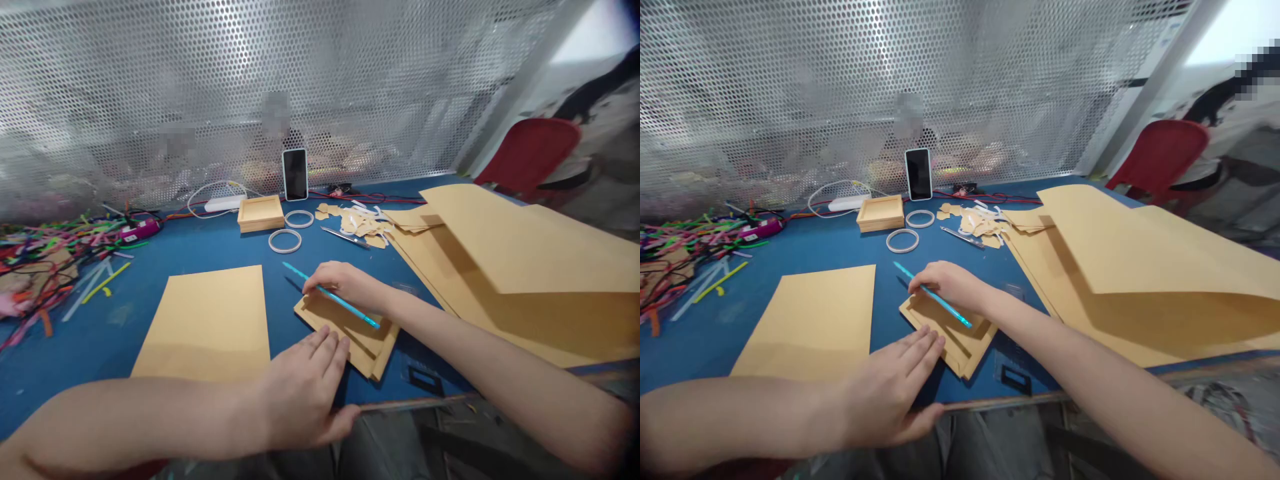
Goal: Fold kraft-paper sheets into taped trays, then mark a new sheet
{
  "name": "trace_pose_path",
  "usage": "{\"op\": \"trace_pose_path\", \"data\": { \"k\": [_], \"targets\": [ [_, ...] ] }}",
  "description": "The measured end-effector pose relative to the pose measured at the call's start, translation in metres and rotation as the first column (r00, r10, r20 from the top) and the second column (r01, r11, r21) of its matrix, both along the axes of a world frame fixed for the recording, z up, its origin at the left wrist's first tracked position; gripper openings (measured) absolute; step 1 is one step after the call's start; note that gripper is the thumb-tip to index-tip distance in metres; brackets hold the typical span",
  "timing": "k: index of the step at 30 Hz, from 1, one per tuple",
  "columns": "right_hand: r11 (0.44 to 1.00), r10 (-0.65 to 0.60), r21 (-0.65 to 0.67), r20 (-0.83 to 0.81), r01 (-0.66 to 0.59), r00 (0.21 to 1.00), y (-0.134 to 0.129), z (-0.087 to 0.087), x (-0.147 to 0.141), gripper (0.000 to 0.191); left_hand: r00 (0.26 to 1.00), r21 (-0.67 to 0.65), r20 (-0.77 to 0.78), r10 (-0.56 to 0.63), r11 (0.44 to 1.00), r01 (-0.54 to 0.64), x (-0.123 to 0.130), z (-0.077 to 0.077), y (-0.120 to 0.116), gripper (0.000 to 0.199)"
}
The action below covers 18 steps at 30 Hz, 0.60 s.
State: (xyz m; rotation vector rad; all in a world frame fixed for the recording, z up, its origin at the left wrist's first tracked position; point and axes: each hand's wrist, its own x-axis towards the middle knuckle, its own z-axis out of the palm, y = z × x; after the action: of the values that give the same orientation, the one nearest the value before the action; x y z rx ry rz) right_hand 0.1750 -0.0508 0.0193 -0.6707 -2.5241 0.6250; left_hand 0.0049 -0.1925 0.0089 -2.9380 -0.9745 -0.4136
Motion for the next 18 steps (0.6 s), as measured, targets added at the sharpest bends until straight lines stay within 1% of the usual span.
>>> {"op": "trace_pose_path", "data": {
  "k": [2,5,8,10,13,15,18],
  "targets": [
    [0.999,-0.045,0.012,0.003,0.045,0.999,0.003,0.0,0.004,0.018,1.0,-0.062,0.003,0.023,0.998,-0.023,-0.002,0.003,0.006,0.064],
    [0.998,-0.059,-0.022,0.004,0.059,0.998,0.006,-0.001,0.009,0.021,0.997,-0.132,0.012,0.081,0.988,-0.078,-0.006,0.008,0.014,0.063],
    [0.997,-0.064,-0.041,0.023,0.065,0.998,0.007,0.001,0.012,0.022,0.996,-0.156,0.03,0.085,0.985,-0.079,-0.01,0.013,0.023,0.066],
    [0.994,-0.098,-0.04,0.025,0.099,0.995,0.008,0.003,0.013,0.022,0.996,-0.158,0.028,0.087,0.984,-0.082,-0.013,0.015,0.032,0.067],
    [0.976,-0.217,-0.032,0.012,0.218,0.976,0.008,0.004,0.013,0.019,0.99,-0.173,0.001,0.141,0.975,-0.139,-0.019,0.018,0.051,0.061],
    [0.948,-0.317,-0.029,0.004,0.317,0.948,0.008,0.004,0.014,0.018,0.98,-0.195,0.002,0.201,0.961,-0.197,-0.023,0.019,0.064,0.062],
    [0.903,-0.428,-0.037,-0.001,0.428,0.904,0.007,0.002,0.013,0.018,0.964,-0.289,-0.002,0.267,0.922,-0.256,-0.027,0.019,0.076,0.065]
  ]
}}
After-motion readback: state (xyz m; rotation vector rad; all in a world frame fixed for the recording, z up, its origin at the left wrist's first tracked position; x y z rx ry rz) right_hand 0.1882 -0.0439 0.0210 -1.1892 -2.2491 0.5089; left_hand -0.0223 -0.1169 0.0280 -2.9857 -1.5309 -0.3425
